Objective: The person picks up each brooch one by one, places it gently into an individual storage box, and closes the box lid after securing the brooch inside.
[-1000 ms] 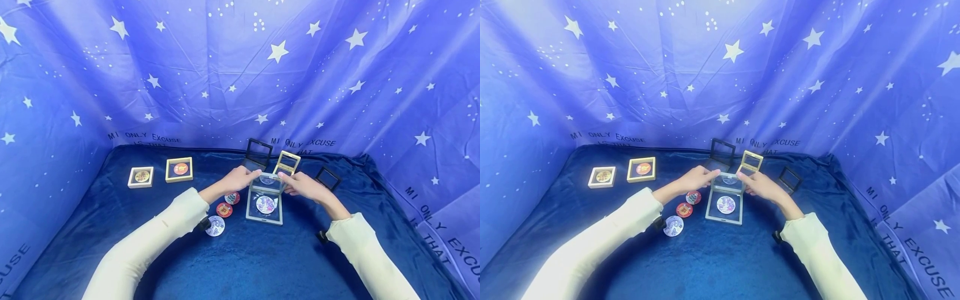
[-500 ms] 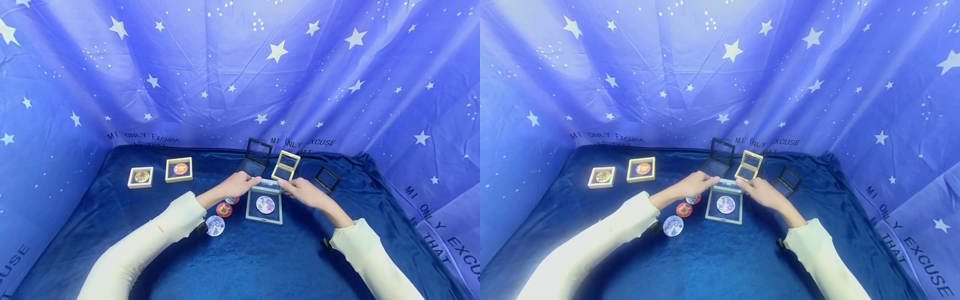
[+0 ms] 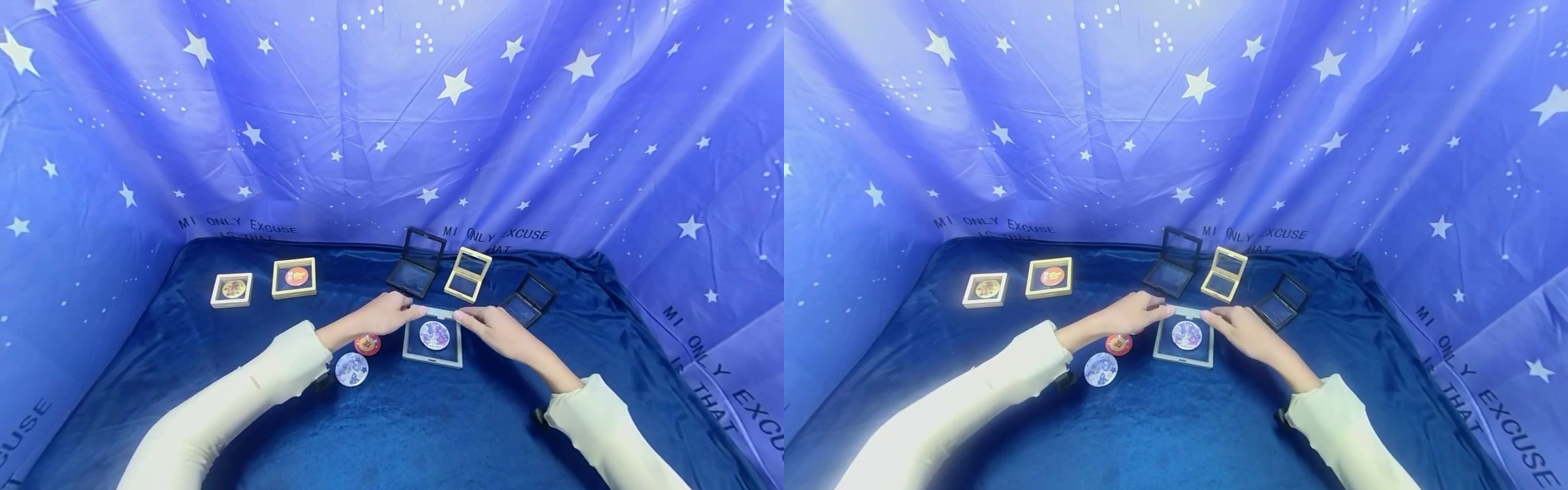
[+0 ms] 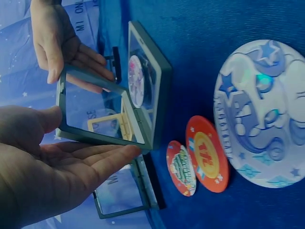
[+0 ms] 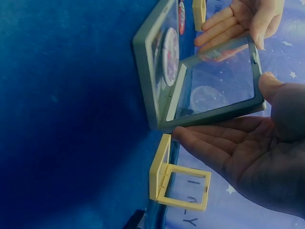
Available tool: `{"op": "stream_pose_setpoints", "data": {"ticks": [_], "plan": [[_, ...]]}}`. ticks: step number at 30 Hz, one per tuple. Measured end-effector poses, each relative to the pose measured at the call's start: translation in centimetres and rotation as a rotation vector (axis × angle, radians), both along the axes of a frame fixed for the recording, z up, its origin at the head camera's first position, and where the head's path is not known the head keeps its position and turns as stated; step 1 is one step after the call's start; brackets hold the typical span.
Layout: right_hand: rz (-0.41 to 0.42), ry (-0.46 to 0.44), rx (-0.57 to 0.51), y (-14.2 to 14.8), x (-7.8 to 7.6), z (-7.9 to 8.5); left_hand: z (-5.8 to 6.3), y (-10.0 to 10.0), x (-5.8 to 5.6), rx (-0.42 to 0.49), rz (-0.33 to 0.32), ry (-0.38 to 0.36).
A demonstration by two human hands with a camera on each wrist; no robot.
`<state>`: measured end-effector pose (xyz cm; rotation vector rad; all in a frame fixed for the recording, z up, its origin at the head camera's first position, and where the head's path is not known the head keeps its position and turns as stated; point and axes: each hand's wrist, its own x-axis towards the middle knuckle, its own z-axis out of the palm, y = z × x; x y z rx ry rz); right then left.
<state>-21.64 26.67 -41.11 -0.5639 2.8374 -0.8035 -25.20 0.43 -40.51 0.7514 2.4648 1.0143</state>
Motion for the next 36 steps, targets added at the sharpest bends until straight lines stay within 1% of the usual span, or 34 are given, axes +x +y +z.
{"op": "stream_pose_setpoints", "data": {"ticks": [4, 6, 11, 14, 18, 23, 25, 30, 36], "plan": [[0.006, 0.039, 0.009, 0.0, 0.2, -0.3, -0.3, -0.2, -0.1, -0.012, -0.038, 0.021], [0.008, 0.038, 0.011, 0.0, 0.3, -0.4, -0.6, -0.3, -0.1, -0.007, -0.048, 0.027], [0.022, -0.012, 0.01, 0.1, 0.2, -0.4, -1.1, -0.6, -0.4, 0.017, -0.086, 0.059], [0.031, -0.039, 0.012, 0.1, 0.1, -0.3, -1.2, -0.8, -0.4, 0.019, -0.1, 0.066], [0.037, -0.024, 0.025, 0.2, 0.0, -0.4, -1.1, -0.8, -0.4, 0.004, -0.1, 0.072], [0.023, 0.024, 0.038, 0.1, 0.3, -0.8, -1.4, -0.7, -0.3, -0.012, -0.096, 0.124], [0.018, 0.031, 0.034, 0.0, 0.6, -1.0, -1.5, -0.6, -0.2, -0.02, -0.083, 0.126], [0.028, 0.057, 0.016, -0.2, 1.0, -1.6, -1.7, -0.7, 0.3, -0.059, -0.041, 0.121], [0.021, 0.073, 0.004, -0.7, 1.6, -2.3, -1.9, -0.9, 1.0, -0.086, -0.026, 0.155]]}}
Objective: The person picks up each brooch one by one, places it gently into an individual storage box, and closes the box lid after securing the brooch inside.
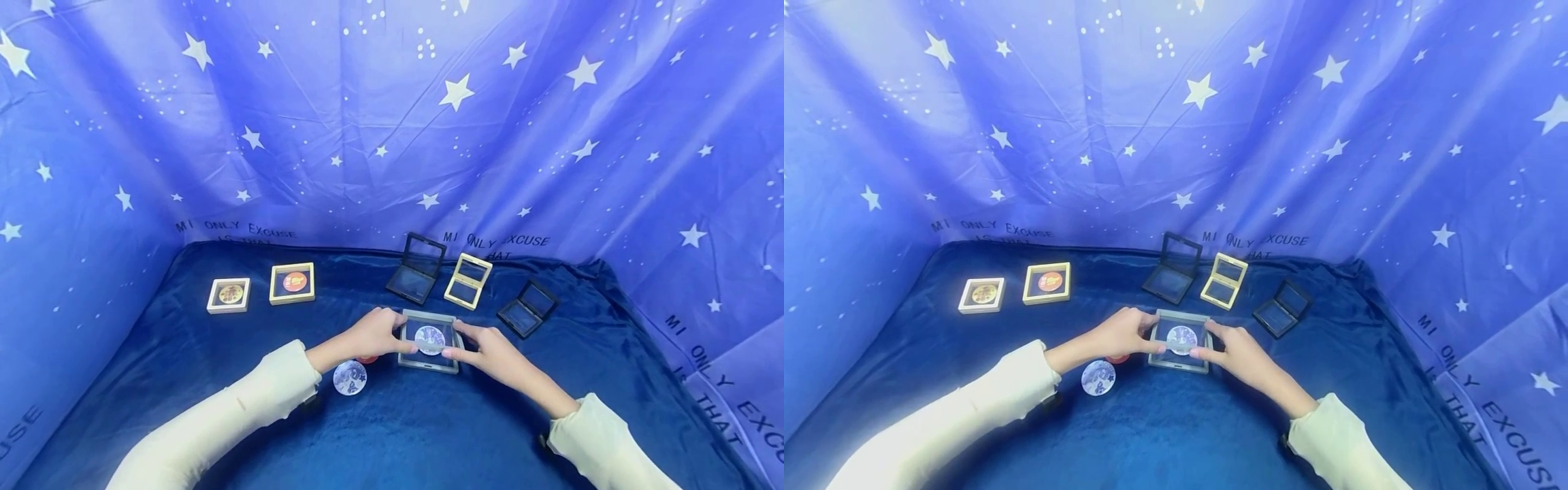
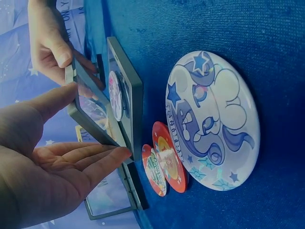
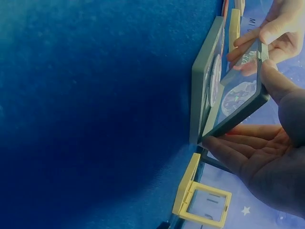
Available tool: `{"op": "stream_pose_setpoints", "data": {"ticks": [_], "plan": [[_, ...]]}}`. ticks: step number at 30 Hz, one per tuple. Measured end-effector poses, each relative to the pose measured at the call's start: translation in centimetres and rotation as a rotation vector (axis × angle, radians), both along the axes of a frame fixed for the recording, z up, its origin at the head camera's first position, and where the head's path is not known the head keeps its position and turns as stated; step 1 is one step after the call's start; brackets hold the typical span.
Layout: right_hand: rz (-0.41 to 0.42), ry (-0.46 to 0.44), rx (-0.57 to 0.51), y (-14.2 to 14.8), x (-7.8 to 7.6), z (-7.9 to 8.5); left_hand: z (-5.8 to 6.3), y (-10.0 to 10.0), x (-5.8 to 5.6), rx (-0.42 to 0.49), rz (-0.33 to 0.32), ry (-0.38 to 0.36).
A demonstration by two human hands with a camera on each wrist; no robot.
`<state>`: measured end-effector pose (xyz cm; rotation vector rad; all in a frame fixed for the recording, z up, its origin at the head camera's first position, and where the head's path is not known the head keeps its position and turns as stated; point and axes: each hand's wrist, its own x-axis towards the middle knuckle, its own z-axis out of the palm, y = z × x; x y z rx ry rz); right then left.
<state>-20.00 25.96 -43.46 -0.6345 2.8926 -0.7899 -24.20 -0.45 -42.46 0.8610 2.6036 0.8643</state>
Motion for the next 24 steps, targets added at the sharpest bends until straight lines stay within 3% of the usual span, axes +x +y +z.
{"op": "stream_pose_setpoints", "data": {"ticks": [11, 24], "plan": [[-0.015, 0.035, 0.002, -0.9, 0.7, -0.8, -0.7, -0.2, 0.4, -0.004, 0.019, 0.033], [-0.024, 0.07, 0.028, -0.7, 0.4, -1.2, -0.2, 0.6, 0.3, -0.049, 0.06, 0.099]]}}
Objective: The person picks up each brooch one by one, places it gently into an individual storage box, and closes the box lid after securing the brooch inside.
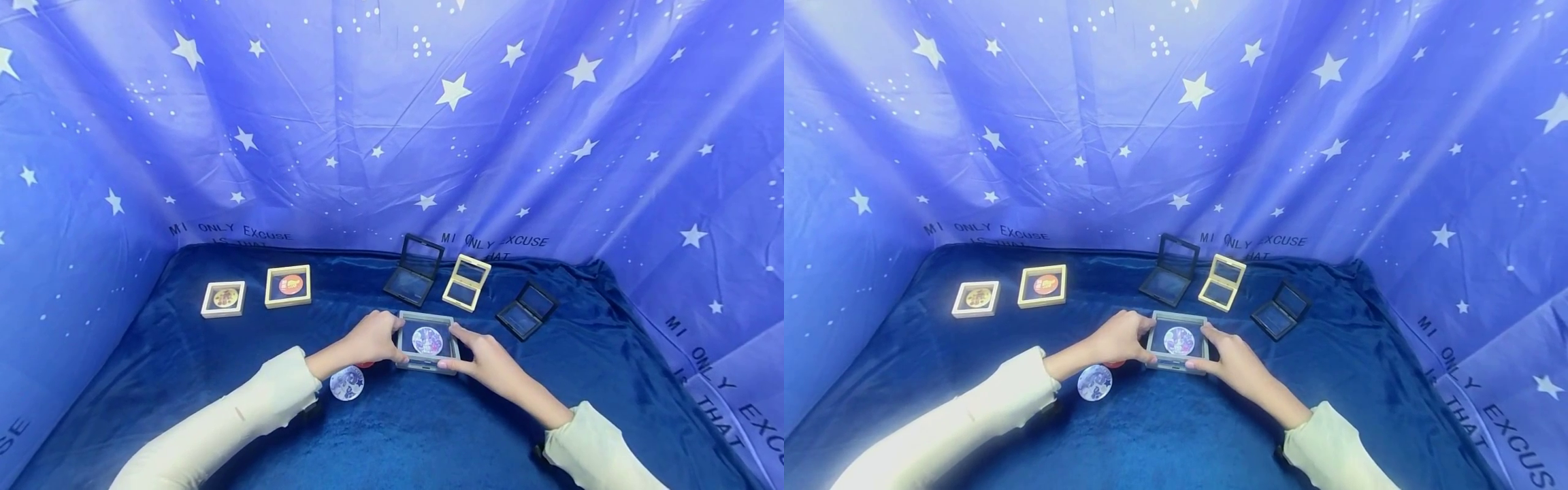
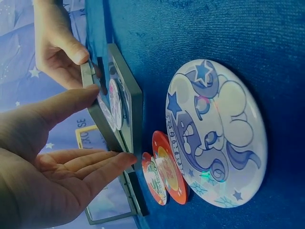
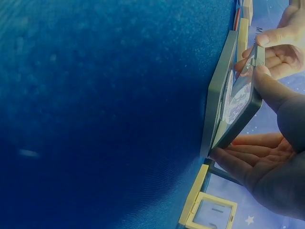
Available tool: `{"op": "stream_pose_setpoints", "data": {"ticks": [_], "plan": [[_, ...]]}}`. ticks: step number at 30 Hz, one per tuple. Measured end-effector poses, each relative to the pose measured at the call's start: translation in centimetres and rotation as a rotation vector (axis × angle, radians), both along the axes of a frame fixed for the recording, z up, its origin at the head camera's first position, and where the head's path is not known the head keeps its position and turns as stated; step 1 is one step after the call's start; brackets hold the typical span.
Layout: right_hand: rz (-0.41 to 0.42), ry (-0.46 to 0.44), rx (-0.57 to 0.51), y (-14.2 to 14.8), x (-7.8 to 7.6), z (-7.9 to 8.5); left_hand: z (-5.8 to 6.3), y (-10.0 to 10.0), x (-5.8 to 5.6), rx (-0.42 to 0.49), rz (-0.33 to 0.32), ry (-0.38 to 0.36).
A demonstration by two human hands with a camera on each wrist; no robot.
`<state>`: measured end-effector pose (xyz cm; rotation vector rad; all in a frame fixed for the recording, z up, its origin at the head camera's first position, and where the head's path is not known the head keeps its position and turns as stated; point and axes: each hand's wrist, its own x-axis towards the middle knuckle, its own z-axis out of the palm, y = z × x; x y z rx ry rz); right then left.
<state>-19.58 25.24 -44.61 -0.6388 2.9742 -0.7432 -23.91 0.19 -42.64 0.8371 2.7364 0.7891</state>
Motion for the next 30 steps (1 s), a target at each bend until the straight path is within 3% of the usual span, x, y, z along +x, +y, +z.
{"op": "stream_pose_setpoints", "data": {"ticks": [6, 16, 30], "plan": [[-0.002, -0.004, 0.013, -0.1, -0.1, 0.0, 0.1, 0.4, 0.0, -0.05, 0.033, -0.009], [0.01, 0.008, 0.05, -0.2, -0.5, 0.0, 0.0, 1.0, -0.1, -0.067, 0.078, 0.023], [0.012, 0.018, 0.106, -0.8, -0.7, 0.6, 0.2, 1.8, 0.0, -0.092, 0.131, 0.009]]}}
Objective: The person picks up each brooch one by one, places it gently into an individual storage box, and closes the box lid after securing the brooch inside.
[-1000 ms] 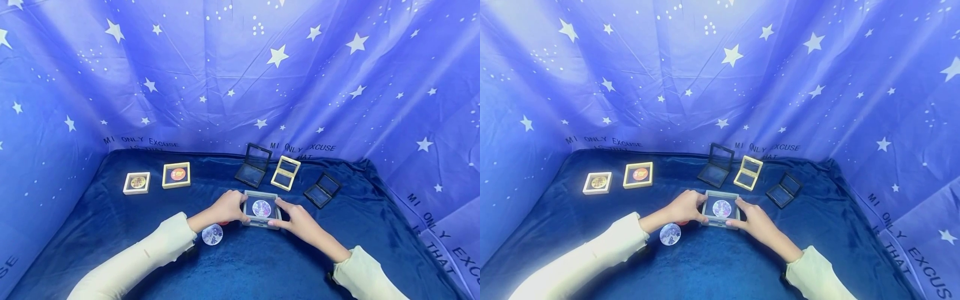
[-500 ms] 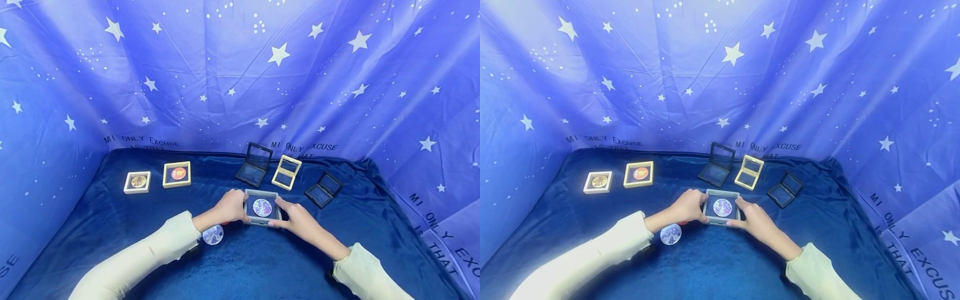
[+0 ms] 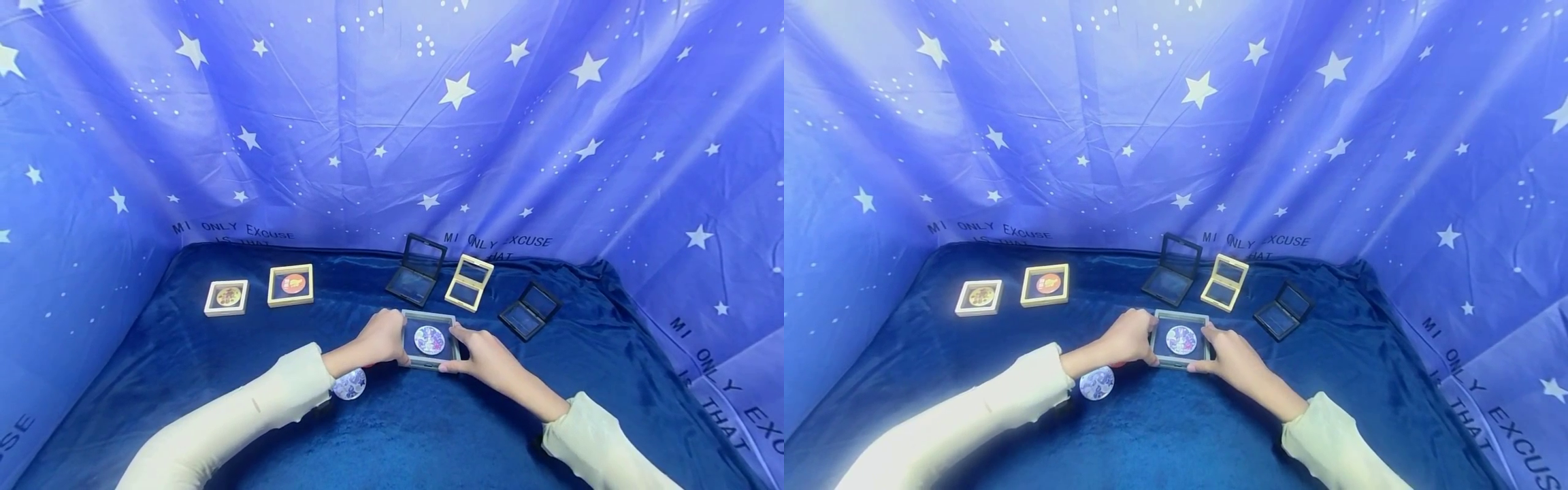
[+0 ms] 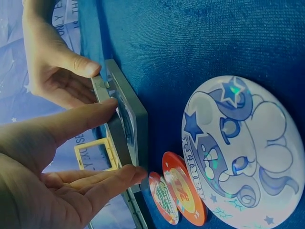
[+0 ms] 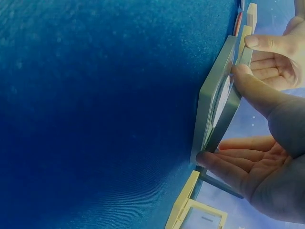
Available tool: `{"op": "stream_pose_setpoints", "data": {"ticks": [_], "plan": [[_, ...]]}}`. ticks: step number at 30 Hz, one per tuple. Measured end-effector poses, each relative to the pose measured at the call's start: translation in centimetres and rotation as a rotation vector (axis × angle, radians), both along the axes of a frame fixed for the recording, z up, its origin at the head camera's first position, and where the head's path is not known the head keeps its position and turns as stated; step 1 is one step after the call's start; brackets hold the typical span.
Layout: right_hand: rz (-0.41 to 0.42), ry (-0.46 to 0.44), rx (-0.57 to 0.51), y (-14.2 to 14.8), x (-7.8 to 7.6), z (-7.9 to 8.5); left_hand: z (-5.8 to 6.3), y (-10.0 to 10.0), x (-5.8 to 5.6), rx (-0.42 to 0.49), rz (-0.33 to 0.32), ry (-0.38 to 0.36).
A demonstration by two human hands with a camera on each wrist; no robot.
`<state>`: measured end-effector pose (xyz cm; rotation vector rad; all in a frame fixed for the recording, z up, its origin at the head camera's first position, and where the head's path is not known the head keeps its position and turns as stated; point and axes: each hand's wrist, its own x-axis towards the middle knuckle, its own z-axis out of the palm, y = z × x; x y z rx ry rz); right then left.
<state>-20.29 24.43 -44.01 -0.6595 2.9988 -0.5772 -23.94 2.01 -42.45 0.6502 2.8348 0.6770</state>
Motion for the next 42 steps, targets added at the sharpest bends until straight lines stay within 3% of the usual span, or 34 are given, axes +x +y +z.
{"op": "stream_pose_setpoints", "data": {"ticks": [7, 22, 32, 42], "plan": [[-0.022, -0.03, 0.017, -0.2, 0.0, -0.2, -0.3, 0.2, 0.1, -0.012, 0.007, -0.007], [-0.042, 0.008, 0.057, -1.0, 0.2, -0.5, -0.3, 0.6, 0.5, -0.043, 0.035, 0.003], [-0.075, -0.019, 0.092, -1.2, 0.3, -0.1, -0.4, 0.7, 0.5, -0.034, 0.041, -0.031], [-0.091, -0.027, 0.088, -1.3, 0.3, -0.1, -0.8, 0.3, 0.4, 0.005, 0.017, 0.0]]}}
